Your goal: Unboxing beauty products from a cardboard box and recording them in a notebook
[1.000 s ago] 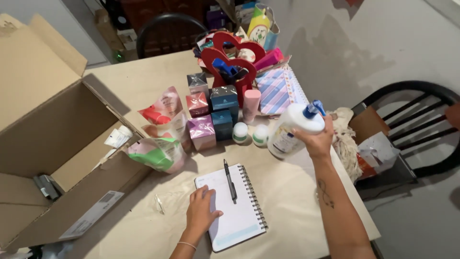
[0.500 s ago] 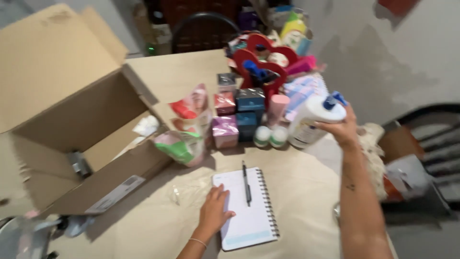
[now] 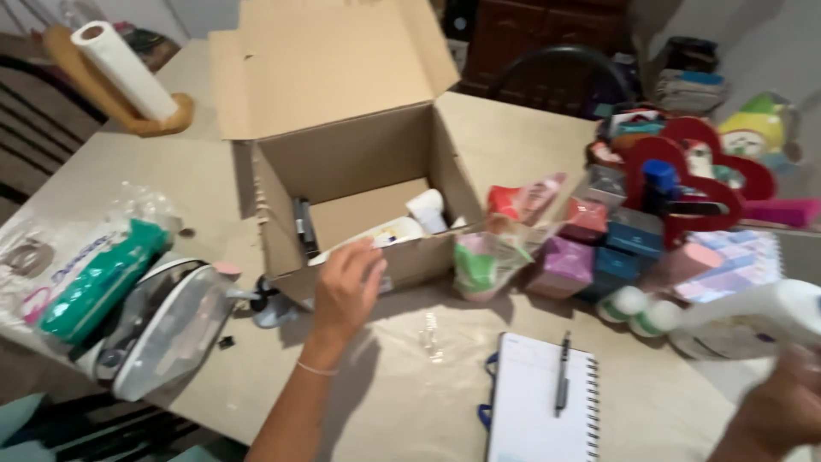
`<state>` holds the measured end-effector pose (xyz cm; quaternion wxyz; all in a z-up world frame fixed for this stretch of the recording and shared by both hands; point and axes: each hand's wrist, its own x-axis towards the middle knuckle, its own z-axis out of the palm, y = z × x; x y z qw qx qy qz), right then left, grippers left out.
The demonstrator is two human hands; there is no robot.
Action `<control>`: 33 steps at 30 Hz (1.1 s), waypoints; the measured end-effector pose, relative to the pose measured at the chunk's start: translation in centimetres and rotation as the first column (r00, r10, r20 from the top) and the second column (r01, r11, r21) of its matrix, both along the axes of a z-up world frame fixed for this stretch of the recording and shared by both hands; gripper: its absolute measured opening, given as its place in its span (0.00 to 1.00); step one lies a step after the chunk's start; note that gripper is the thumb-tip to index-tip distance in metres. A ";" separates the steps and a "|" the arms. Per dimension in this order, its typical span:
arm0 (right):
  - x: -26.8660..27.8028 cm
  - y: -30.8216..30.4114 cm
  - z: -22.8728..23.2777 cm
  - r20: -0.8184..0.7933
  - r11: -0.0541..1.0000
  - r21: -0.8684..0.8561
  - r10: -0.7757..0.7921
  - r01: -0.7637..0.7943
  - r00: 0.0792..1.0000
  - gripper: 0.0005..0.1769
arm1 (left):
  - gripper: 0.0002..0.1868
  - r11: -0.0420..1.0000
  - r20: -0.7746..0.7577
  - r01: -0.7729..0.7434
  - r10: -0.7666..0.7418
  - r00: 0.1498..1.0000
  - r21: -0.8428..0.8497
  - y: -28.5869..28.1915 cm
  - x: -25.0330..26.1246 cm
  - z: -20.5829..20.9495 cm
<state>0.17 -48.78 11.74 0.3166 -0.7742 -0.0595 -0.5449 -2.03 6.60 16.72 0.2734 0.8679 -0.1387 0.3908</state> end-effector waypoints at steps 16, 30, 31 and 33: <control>21.2 46.6 9.5 -0.907 0.389 -0.213 0.262 -0.897 0.329 0.14 | 0.07 0.984 -0.296 -0.092 0.042 0.954 -0.156 18.5 1.9 -0.9; 20.9 62.5 -6.6 -0.820 -0.262 -0.024 -0.547 -0.965 0.169 0.70 | 0.13 0.985 -0.212 -0.029 -0.008 0.977 -0.171 18.9 4.3 -2.8; 19.8 62.8 -5.4 -0.818 -0.264 -0.038 -0.546 -0.964 0.182 0.71 | 0.14 0.982 -0.207 -0.027 -0.013 0.978 -0.187 19.0 4.2 -2.4; 18.1 62.9 -4.6 -0.812 -0.264 -0.059 -0.548 -0.963 0.200 0.73 | 0.15 0.978 -0.195 -0.021 -0.020 0.981 -0.206 19.1 4.2 -1.8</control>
